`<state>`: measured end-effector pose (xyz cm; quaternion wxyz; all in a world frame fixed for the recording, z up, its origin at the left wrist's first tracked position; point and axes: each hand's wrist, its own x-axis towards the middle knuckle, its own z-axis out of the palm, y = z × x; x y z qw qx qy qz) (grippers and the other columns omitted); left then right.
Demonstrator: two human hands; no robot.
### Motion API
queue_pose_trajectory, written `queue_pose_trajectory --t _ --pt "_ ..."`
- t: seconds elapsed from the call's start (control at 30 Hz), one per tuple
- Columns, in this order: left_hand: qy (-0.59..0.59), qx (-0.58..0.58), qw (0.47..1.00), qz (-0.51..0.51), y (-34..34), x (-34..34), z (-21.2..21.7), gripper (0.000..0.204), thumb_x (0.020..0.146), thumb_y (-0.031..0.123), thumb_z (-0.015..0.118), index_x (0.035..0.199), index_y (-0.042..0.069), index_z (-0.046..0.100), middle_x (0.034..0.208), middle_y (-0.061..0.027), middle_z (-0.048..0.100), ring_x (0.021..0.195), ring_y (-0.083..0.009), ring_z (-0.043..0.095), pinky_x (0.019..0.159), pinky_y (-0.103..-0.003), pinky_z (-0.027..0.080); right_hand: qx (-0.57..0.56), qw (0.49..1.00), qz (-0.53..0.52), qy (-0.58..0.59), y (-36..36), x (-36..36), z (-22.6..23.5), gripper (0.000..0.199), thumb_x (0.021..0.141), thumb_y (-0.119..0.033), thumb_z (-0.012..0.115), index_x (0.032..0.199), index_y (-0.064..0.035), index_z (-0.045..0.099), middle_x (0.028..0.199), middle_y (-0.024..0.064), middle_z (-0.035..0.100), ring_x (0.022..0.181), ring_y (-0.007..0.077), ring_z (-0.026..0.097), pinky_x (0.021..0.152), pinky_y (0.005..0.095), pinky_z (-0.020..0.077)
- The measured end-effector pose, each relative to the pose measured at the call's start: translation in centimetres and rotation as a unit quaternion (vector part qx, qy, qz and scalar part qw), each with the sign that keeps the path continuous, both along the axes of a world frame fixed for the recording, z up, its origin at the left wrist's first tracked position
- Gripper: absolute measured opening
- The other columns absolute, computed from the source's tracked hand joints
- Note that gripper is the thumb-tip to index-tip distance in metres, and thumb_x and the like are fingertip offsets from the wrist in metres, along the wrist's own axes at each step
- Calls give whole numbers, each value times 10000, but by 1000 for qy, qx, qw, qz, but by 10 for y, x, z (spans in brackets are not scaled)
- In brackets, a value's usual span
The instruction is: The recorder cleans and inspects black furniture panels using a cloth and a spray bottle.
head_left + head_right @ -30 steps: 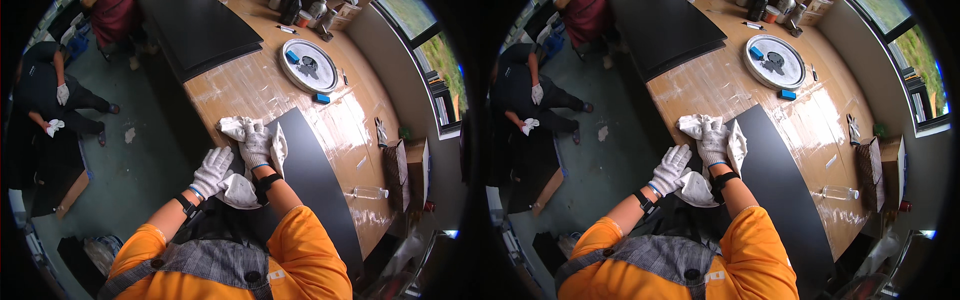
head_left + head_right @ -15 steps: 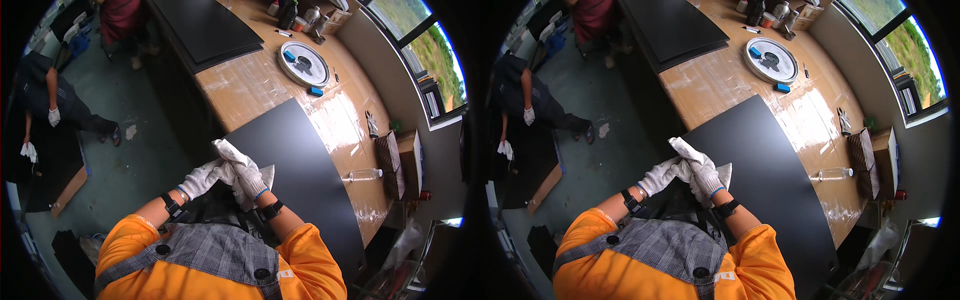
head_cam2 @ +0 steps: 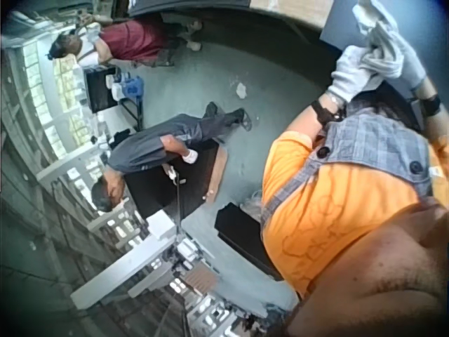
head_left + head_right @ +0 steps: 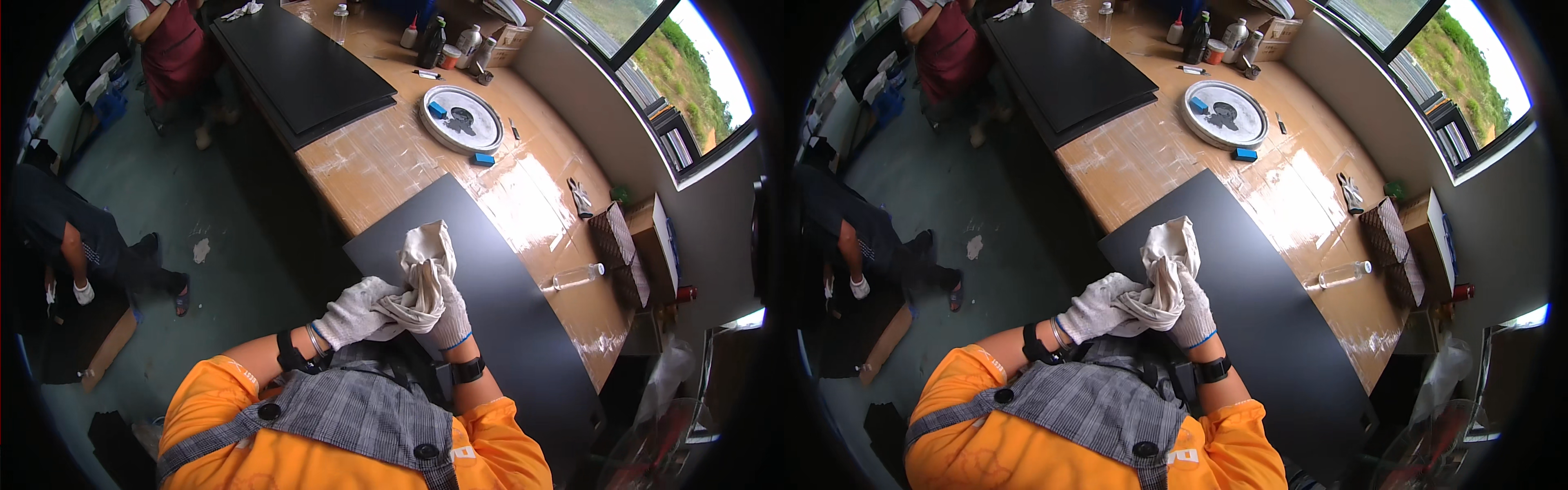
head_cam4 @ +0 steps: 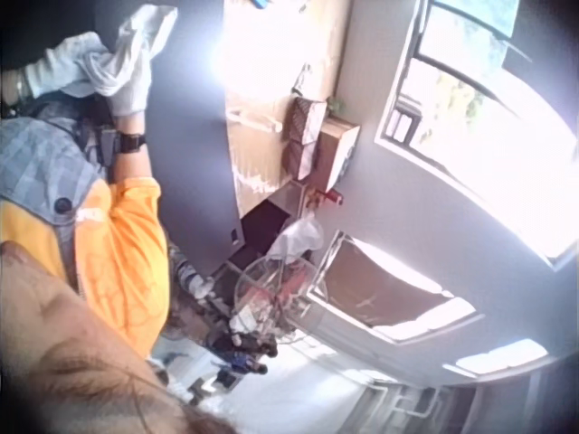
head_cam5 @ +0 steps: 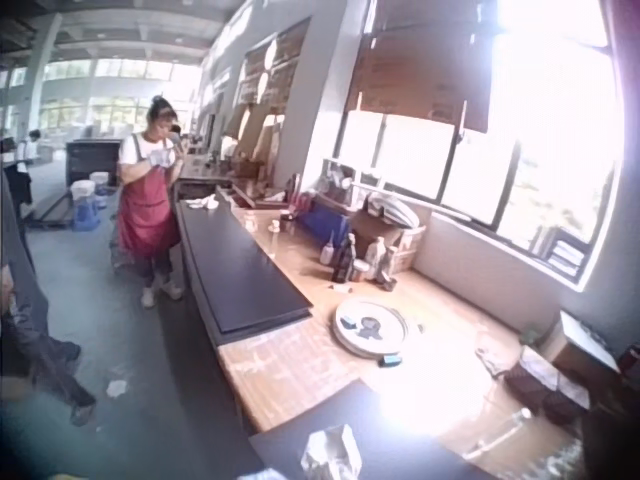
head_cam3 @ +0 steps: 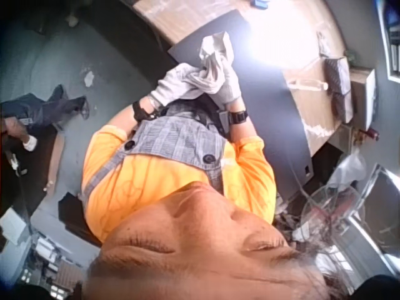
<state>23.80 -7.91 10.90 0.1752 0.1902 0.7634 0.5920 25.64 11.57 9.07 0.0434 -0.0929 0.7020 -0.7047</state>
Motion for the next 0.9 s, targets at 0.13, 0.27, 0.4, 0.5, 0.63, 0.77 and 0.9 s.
queue_pose_trajectory --t 0.13,0.27,0.4,0.5,0.63,0.77,0.9 --pt "238 102 962 -88 18 -23 25 310 722 63 738 1019 79 650 975 -88 639 942 -231 625 840 -328 501 354 933 60 -16 23 -2 -3 378 965 -142 414 1321 -16 411 1278 142 492 1150 246 507 1068 353 379" --pt "336 -10 936 -108 47 -48 35 419 712 216 739 1100 122 614 1067 -92 613 1002 -279 594 912 -397 458 30 998 -47 39 35 17 -14 368 952 -220 495 1270 -35 469 1244 115 520 1112 240 535 986 385 453" --pt "411 -90 903 -85 78 -64 -12 562 752 291 701 1237 83 509 1286 -159 499 1195 -352 461 1040 -457 340 -440 843 -92 -295 73 5 -10 298 917 -199 576 1120 20 572 1068 124 617 938 214 631 827 333 547" --pt "359 -58 924 -115 89 -77 -1 633 779 358 706 1290 57 485 1305 -163 499 1219 -344 458 1067 -442 321 -303 910 -168 -225 123 -4 2 276 926 -180 561 1111 24 566 980 98 638 873 193 640 762 307 554" --pt "386 -148 910 -43 77 -103 -19 594 838 398 663 1267 21 503 1282 -156 519 1207 -320 477 1055 -411 342 -415 854 -295 -106 210 -31 8 274 938 -198 544 1130 -5 560 965 64 623 892 178 617 783 320 534" --pt "270 -247 931 25 37 -131 -49 661 865 491 575 1322 33 440 1301 -189 492 1220 -360 441 1049 -432 341 -169 856 -488 19 290 -63 2 315 912 -99 523 1216 -16 516 1130 109 591 984 216 607 844 343 520" --pt "185 -346 917 64 20 -140 -59 703 858 523 565 1321 11 432 1312 -206 477 1229 -355 436 1041 -414 349 497 704 -504 -59 350 -82 -55 496 789 -219 668 1220 -24 517 1226 167 522 1135 300 514 961 393 427"
